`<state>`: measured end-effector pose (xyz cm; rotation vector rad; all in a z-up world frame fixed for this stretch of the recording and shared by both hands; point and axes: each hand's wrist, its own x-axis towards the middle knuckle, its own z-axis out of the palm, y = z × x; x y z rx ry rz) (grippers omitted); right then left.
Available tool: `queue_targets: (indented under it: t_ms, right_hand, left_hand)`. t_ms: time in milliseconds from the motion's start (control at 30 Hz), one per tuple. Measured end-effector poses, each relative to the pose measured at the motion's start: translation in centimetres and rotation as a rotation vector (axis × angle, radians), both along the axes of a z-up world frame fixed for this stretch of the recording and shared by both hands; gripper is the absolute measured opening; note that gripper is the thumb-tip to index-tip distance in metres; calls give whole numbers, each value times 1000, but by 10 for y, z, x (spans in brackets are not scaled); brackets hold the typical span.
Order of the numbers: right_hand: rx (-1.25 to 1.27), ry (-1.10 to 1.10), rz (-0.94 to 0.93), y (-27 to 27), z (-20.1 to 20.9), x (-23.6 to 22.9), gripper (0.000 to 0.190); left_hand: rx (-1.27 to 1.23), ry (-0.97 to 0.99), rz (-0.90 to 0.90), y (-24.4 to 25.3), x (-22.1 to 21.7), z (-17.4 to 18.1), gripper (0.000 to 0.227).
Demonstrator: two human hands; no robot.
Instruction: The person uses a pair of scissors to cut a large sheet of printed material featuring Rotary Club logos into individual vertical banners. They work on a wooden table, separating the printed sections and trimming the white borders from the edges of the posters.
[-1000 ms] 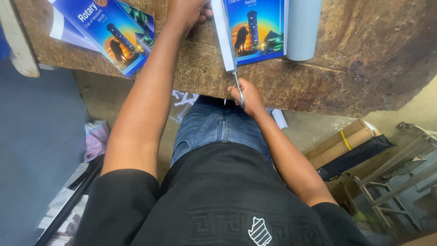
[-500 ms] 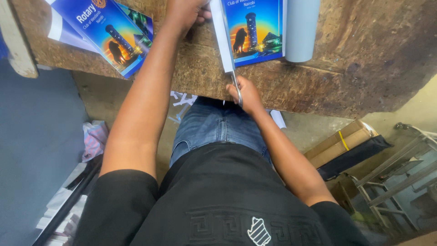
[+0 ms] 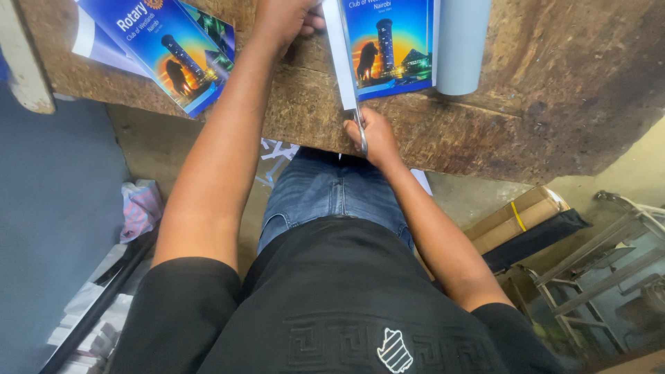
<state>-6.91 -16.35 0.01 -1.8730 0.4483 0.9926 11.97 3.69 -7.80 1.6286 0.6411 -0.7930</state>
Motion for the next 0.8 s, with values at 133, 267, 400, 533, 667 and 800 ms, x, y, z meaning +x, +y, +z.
queue_targets:
  t_ms: [133, 267, 400, 533, 667, 800]
  right_hand:
    - [10, 20, 3, 0, 1, 4, 24]
    - [92, 0, -39, -1, 0, 14, 22]
    - [58, 65, -53, 3, 12, 34, 12]
    - [37, 20, -8, 1, 2, 29, 18]
    - [20, -26, -12, 0, -6, 24, 14]
    - [5, 7, -34, 3, -2, 27, 8]
  left_hand:
    - [5, -2, -47, 3, 1, 11, 17]
    - [-41, 12, -22, 5, 0, 4, 11]
    - [-69, 18, -18, 7, 0, 0, 10]
    - [-79, 34, -41, 5, 2, 6, 13]
    - [-88, 38, -28, 4, 3, 10, 12]
    - [-39, 32, -47, 3, 11, 29, 40]
